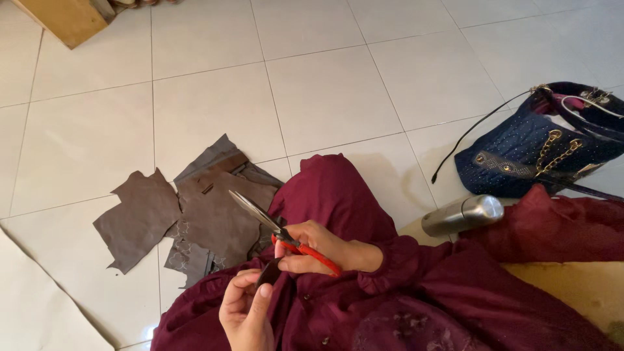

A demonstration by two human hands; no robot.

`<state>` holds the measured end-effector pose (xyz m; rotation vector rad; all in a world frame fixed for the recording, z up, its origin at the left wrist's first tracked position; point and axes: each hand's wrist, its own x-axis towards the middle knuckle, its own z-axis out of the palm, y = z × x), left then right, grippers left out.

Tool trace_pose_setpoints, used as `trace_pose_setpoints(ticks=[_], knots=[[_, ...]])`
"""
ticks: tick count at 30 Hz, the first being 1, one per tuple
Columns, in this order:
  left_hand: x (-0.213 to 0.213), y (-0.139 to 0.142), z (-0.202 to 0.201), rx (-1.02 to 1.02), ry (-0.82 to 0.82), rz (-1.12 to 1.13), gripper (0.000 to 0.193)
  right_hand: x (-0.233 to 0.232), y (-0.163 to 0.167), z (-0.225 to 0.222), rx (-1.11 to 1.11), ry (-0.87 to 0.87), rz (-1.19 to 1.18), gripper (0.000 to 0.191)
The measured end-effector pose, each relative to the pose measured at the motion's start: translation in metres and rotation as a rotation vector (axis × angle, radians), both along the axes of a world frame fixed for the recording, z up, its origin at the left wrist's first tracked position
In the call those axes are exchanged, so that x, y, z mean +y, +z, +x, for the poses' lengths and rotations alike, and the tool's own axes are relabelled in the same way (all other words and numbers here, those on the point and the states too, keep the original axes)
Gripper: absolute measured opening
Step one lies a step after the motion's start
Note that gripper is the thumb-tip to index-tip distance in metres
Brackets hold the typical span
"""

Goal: The person uses red-handled scissors to cut a brown patterned sheet into small circular pieces. They hold the sheet with the left hand and cut with the right, repeatedly trimming the edges of each circle and placing the finished pieces on the floor.

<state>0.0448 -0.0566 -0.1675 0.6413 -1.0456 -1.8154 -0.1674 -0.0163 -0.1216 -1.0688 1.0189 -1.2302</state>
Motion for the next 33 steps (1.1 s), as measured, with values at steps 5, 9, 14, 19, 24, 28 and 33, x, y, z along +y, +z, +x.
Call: trace_pose_setpoints(ticks=[5,9,14,19,24,28,33], knots=[[-0.001,0.003,-0.003,-0.022,0.010,0.023,0.022,-0.001,0.003,-0.003,0.002,0.007,-0.035,0.014],[-0.001,0.004,-0.003,-0.003,0.033,0.010,0.018,-0.002,0.004,-0.001,0.029,0.010,-0.016,0.015],[-0.002,0.012,-0.007,0.019,0.057,0.039,0.015,-0.001,-0.001,0.001,0.095,0.018,-0.004,0.017],[0.005,0.028,-0.014,0.080,0.077,0.033,0.010,0.001,-0.007,0.007,0.137,0.004,-0.003,0.018],[0.012,0.038,-0.024,0.138,0.107,0.165,0.007,0.004,-0.007,0.007,0.286,0.030,-0.027,0.024],[0.013,0.042,-0.030,0.143,0.149,0.103,0.007,0.005,-0.006,0.002,0.304,0.046,-0.024,0.016],[0.014,0.046,-0.029,0.170,0.180,0.134,0.010,0.001,-0.006,0.003,0.275,0.052,0.106,0.024]])
